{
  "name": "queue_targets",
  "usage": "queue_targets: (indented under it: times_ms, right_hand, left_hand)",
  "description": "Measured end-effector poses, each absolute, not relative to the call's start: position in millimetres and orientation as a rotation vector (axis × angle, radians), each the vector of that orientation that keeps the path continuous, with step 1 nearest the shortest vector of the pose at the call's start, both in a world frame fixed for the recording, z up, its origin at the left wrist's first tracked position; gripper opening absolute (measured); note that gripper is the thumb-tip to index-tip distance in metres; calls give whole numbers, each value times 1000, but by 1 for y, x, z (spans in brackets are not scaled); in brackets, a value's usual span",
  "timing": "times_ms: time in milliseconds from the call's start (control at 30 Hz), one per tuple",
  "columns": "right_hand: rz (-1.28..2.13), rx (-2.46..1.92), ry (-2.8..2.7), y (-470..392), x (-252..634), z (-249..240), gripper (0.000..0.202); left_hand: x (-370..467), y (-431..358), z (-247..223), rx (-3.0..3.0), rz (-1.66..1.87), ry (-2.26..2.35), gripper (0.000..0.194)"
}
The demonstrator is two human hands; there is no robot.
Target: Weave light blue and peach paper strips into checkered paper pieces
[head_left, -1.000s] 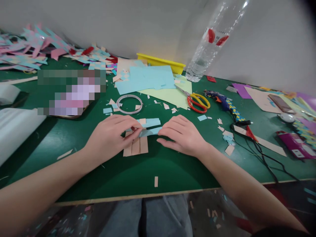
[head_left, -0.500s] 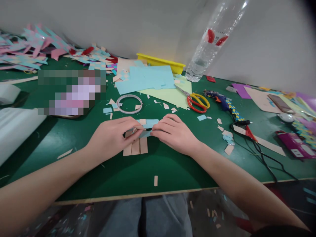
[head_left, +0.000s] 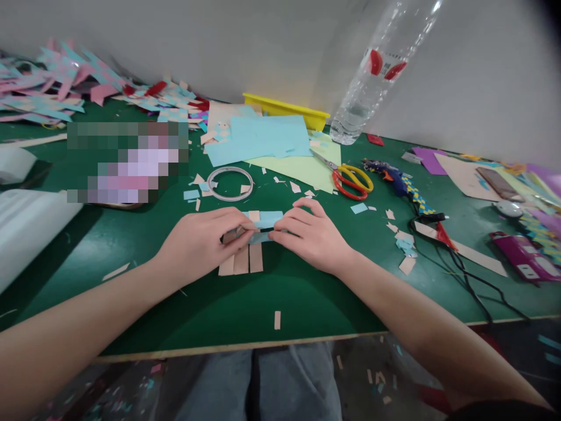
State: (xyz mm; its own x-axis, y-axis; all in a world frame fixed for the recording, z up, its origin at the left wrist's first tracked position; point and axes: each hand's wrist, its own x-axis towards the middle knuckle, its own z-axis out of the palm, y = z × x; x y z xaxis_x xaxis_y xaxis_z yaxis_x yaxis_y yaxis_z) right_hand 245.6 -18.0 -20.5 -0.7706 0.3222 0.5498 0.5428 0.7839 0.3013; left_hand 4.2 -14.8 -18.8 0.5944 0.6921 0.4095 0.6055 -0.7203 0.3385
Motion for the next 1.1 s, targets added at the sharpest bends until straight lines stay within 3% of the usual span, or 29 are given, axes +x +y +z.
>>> queue_targets:
  times_ms: [900, 1100]
  right_hand:
    - [-618, -669, -2583, -19, 250, -19, 21]
    - [-561, -670, -2600, -18, 252, -22, 21]
  left_hand:
    - [1, -13, -25, 2821, 852, 944, 22]
    - [-1, -15, -21, 2863, 698, 927, 23]
